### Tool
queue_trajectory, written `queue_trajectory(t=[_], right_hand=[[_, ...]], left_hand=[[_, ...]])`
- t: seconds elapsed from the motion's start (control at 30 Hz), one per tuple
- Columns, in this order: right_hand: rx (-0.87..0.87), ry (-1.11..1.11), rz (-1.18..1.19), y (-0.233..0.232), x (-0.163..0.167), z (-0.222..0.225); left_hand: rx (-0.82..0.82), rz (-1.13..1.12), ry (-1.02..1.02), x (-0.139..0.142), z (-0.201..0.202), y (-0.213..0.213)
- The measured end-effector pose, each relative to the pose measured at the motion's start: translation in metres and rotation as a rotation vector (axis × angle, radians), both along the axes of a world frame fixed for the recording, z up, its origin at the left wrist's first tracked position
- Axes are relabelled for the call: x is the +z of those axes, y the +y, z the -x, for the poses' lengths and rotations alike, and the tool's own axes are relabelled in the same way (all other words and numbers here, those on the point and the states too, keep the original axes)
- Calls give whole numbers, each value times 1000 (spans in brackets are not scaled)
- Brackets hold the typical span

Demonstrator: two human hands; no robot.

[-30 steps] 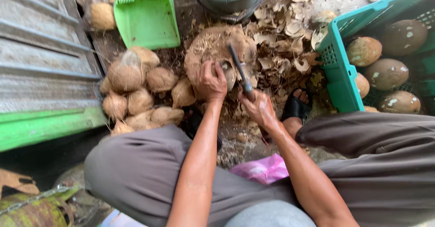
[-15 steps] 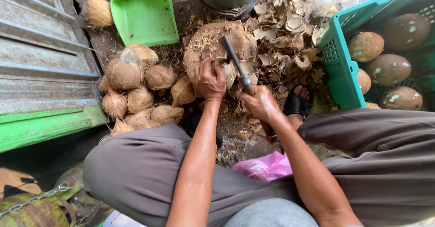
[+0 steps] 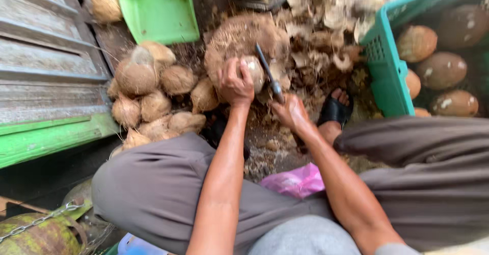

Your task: The person sits on the ground and husks coconuts, holding each coconut against a large wooden block and chopping off the fibrous husk with a machete. They rotate each coconut to strip the husk from all sides, then set the trimmed coconut aside and take the next one from the pile.

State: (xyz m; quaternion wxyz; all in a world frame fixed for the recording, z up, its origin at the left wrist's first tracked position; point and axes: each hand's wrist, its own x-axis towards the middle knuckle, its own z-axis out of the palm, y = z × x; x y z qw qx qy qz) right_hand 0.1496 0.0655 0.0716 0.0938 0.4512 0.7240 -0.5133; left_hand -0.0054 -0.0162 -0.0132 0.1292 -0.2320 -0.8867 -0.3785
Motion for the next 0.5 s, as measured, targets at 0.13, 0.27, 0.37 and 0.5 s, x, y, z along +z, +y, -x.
queue_trajectory(t=[0.13,0.27,0.37,0.5], right_hand=[[-20,189,-51,1,15,-2],[-82,463,-119,-5,11,-2],[-6,12,13,-3,2,0],[53,131,-183,4,-2,0]], left_hand=[[-11,-9,-16,-9,3,2],[-13,3,-13,-15,4,2],[64,-7,-144,-14,4,1],[27,28,-10,-14,7,3]])
